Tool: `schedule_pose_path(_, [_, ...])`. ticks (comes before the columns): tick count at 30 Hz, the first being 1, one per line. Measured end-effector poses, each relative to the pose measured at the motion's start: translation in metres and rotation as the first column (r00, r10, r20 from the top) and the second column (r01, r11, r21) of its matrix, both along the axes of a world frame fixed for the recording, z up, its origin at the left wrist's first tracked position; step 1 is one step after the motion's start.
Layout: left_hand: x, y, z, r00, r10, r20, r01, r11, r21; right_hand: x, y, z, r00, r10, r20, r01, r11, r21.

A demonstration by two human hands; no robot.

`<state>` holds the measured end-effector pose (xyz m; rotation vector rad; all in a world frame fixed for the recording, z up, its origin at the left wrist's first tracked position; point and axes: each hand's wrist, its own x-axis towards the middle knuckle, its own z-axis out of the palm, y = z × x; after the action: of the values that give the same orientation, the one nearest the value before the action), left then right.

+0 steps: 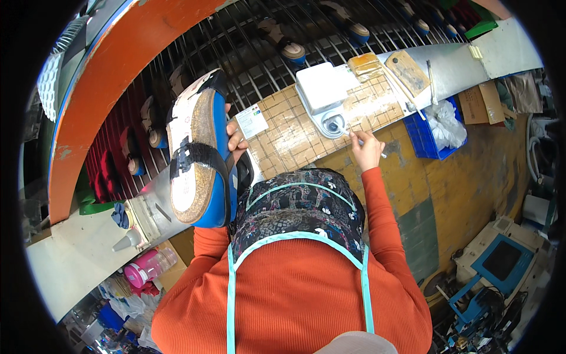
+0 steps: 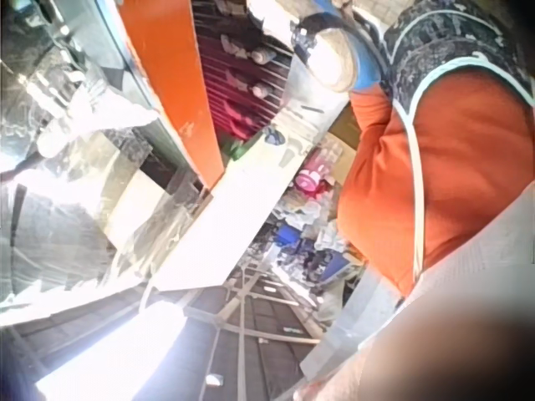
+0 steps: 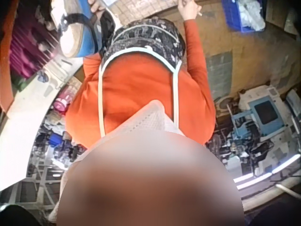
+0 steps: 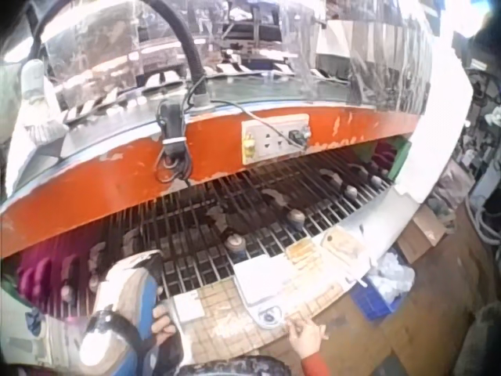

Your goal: The person holds a blue sandal with a black strap and uses a small brush to apply white glue to the sole and strap areas. The person repeatedly dips the brush into a container and spreads the glue across the sandal's surface.

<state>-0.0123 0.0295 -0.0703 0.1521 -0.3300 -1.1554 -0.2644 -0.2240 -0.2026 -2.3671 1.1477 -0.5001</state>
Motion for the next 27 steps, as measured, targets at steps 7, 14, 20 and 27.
schedule_pose_path(7, [0.005, -0.004, 0.004, 0.996, 0.076, 0.051, -0.091, 0.885, 0.457, -0.002, -0.014, 0.016, 0.955, -0.204, 0.218, -0.142, 0.331, 0.933])
schedule_pose_path(14, [-0.019, -0.055, 0.037, 0.872, 0.224, 0.435, -0.421, 0.795, 0.435, 0.045, 0.014, 0.175, 0.823, 0.328, 0.463, -0.262, 0.943, -0.203])
schedule_pose_path(20, [-0.031, -0.073, 0.058, 0.831, 0.125, 0.542, -0.358, 0.866, 0.35, 0.066, 0.055, 0.235, 0.642, 0.318, 0.697, -0.344, 0.933, -0.108])
schedule_pose_path(27, [-0.035, -0.056, 0.056, 0.64, 0.103, 0.762, -0.51, 0.798, 0.32, 0.079, 0.06, 0.228, 0.69, 0.328, 0.645, -0.293, 0.942, -0.165])
